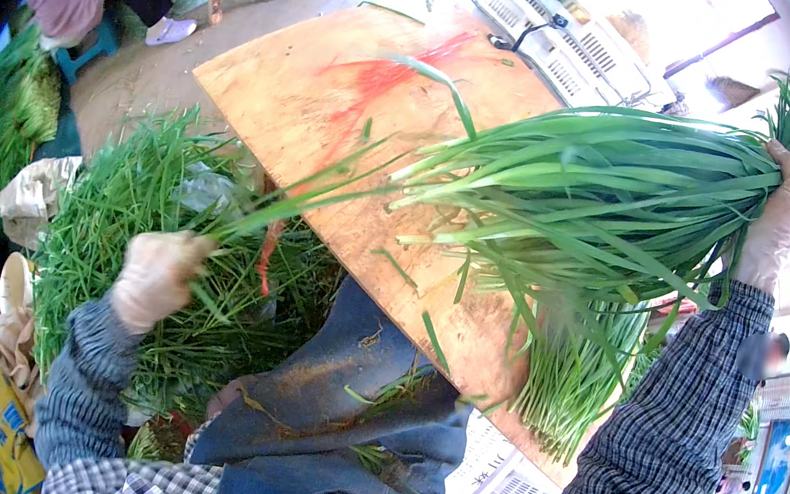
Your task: The person gathers green plants into bunches, aligns the stems by shaking and tapping them on a wooden board, and secures each bundle with a red tie.
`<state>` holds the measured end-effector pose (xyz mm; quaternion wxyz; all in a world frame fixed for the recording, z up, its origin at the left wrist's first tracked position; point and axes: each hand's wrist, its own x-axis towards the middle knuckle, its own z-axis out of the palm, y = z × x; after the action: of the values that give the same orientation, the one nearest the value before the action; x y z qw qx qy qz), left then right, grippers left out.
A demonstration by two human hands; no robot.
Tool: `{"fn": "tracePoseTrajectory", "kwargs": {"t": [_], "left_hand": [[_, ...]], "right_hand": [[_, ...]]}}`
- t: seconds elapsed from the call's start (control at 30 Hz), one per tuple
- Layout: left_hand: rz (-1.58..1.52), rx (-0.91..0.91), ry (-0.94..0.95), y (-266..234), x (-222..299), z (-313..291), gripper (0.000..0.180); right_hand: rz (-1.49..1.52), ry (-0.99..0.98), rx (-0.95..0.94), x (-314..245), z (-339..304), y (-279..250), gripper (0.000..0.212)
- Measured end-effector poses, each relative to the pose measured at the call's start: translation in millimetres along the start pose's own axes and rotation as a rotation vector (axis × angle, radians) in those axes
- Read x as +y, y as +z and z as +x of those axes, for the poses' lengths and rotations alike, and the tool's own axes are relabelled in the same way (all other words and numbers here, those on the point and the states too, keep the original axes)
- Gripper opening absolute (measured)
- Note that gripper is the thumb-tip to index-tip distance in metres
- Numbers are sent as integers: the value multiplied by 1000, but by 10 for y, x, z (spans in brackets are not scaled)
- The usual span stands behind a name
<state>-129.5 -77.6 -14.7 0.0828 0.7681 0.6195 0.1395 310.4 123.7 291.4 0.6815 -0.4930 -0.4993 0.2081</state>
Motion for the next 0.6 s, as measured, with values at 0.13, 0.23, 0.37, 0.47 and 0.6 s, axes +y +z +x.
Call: {"fn": "tracePoseTrajectory", "kwargs": {"t": [0.13, 0.23, 0.37, 0.47, 0.6], "left_hand": [[360, 106, -65, -149, -18, -355, 37], [-379, 335, 222, -412, 527, -125, 35], [-555, 660, 400, -516, 1247, 311, 24], [-512, 756, 204, -427, 1461, 543, 21], [-434, 773, 63, -363, 1472, 658, 23]], "right_hand": [[-29, -32, 98, -218, -137, 34, 21], [-29, -50, 106, -312, -374, 134, 20], [-36, -125, 104, -532, -632, 177, 20], [-54, -121, 165, -611, -877, 294, 21], [-43, -132, 209, -756, -1143, 390, 21]]}}
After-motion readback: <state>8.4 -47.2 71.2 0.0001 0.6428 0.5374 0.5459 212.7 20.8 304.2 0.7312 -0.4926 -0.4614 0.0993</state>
